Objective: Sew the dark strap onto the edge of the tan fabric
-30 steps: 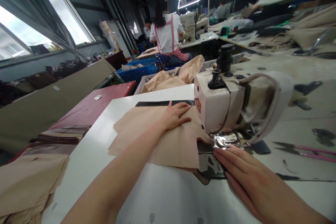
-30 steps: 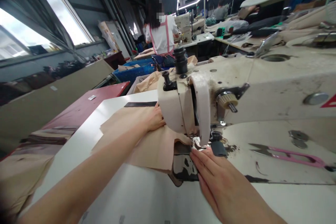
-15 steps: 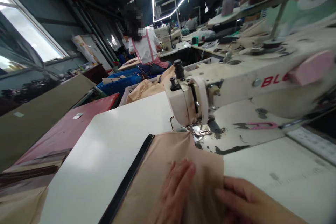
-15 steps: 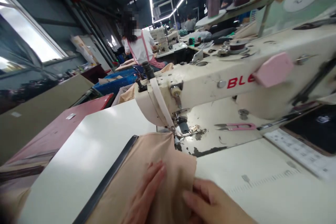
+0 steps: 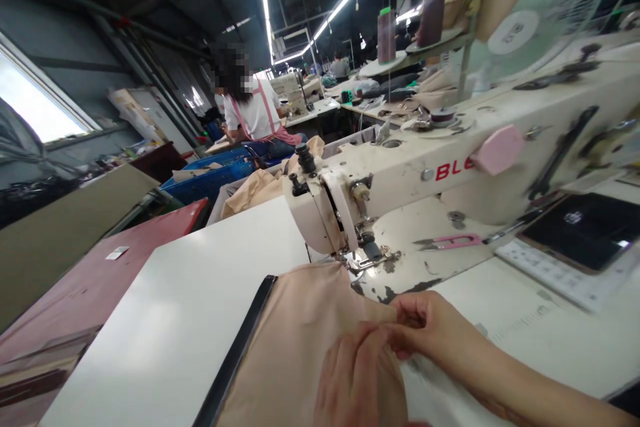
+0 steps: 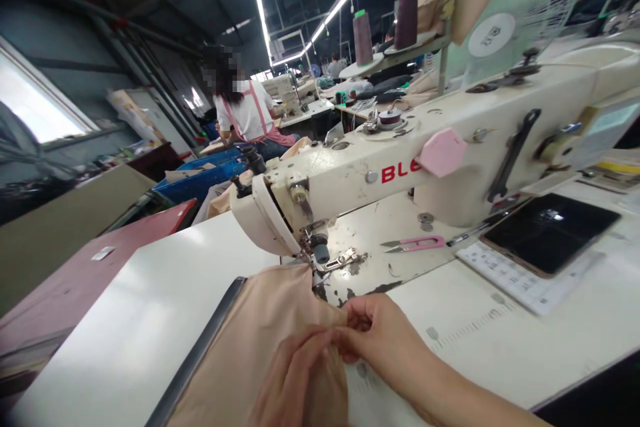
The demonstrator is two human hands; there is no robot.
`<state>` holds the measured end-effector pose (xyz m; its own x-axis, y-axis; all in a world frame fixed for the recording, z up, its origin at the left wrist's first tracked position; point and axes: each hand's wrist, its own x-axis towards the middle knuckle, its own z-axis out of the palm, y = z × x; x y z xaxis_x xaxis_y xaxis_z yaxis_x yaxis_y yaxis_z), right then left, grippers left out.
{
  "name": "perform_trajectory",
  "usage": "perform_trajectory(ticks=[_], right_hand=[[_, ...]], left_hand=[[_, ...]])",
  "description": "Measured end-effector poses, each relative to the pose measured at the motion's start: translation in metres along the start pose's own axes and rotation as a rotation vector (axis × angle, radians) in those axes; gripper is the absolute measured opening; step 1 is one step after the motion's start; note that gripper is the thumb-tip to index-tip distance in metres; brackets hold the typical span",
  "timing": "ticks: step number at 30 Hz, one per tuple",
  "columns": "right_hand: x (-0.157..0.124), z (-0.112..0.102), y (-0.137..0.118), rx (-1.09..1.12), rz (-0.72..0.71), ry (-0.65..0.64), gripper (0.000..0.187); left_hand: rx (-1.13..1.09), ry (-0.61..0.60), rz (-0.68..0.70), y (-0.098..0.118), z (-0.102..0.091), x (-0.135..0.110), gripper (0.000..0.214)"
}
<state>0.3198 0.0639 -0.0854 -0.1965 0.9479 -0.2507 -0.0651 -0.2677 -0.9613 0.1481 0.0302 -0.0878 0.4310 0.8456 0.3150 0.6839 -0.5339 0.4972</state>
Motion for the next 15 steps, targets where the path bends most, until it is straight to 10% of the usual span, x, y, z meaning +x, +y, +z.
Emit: perform_trajectory(ticks=[10,15], right_hand=[[0.004,0.0,0.004,-0.042,-0.044,-0.019,0.01],[0.001,0.002,0.002,-0.021,0.0,-0.038,0.017]], left_hand=[[0.059,-0.416,0.174,-0.008,-0.042,0.093,0.016],[0.013,-0.374,0.114,-0.011,-0.041,0.097,0.013]])
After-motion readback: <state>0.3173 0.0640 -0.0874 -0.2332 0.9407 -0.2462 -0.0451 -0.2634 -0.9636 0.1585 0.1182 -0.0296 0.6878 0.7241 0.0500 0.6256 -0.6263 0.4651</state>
